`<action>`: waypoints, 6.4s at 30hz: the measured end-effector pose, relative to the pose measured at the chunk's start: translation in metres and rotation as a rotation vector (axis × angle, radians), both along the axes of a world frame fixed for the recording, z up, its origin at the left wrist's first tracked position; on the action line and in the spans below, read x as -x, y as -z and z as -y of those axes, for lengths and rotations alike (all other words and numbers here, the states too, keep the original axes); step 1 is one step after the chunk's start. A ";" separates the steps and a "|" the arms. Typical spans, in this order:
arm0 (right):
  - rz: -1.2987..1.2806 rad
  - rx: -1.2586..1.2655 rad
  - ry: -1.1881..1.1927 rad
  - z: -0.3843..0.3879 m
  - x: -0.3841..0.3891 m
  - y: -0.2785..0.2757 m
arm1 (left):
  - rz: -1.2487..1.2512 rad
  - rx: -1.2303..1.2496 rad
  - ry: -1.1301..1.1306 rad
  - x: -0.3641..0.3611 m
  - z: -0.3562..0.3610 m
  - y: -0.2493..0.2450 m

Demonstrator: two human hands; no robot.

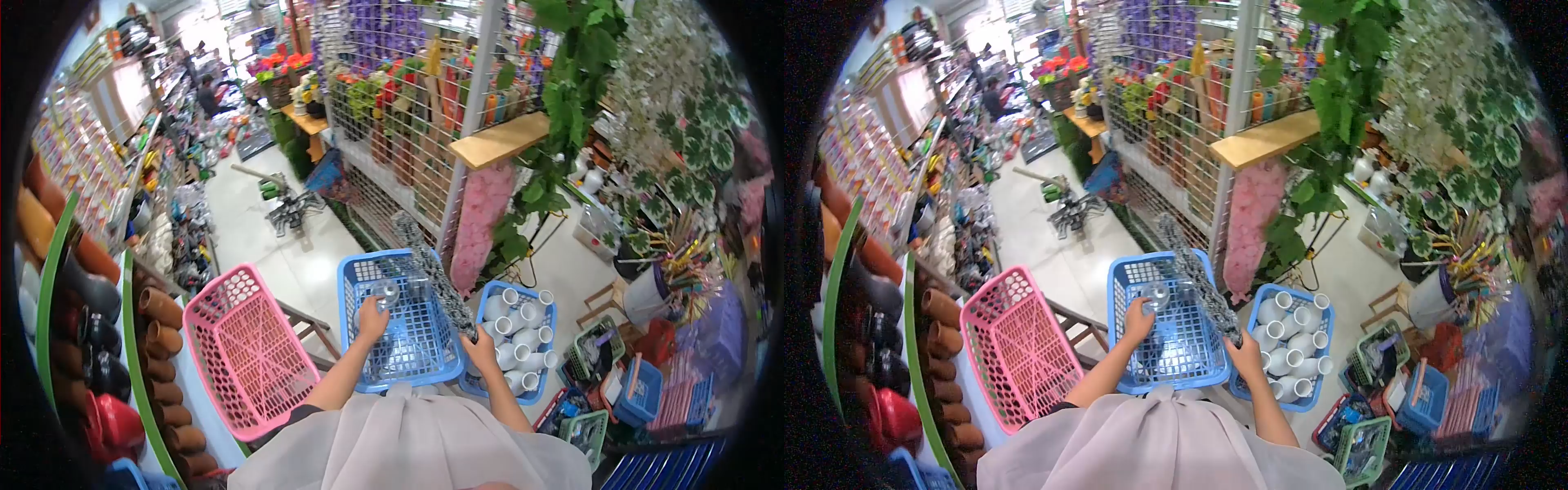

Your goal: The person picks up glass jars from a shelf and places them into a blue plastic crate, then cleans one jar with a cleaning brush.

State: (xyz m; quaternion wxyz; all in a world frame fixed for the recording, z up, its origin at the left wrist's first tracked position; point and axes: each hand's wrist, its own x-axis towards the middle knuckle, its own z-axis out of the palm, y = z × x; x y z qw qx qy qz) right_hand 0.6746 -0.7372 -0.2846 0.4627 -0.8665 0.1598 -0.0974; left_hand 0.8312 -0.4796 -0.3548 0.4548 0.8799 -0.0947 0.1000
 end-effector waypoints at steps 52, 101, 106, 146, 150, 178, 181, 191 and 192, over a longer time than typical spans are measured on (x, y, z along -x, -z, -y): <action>-0.110 -0.175 -0.061 0.020 0.076 0.016 | -0.755 1.421 0.401 0.027 0.010 -0.090; 0.101 0.259 -0.414 0.120 0.201 -0.035 | -0.273 1.134 0.314 0.199 0.026 -0.172; 0.000 0.217 -0.269 0.138 0.185 -0.040 | -0.280 1.074 0.271 0.210 0.016 -0.180; -0.034 0.036 -0.347 0.121 0.228 -0.047 | -0.314 1.967 0.254 0.222 0.027 -0.141; -0.025 0.047 -0.369 0.121 0.227 -0.023 | -0.122 2.031 0.237 0.217 0.031 -0.143; 0.226 0.258 -0.271 0.099 0.207 -0.043 | -0.438 1.640 0.147 0.219 0.053 -0.133; 0.200 0.257 -0.257 0.092 0.203 -0.047 | -0.440 1.722 0.174 0.225 0.063 -0.146; 0.253 0.298 -0.384 0.090 0.196 -0.046 | -0.588 2.034 0.198 0.228 0.069 -0.148; 0.252 0.298 -0.385 0.090 0.194 -0.045 | -0.575 2.036 0.243 0.229 0.068 -0.146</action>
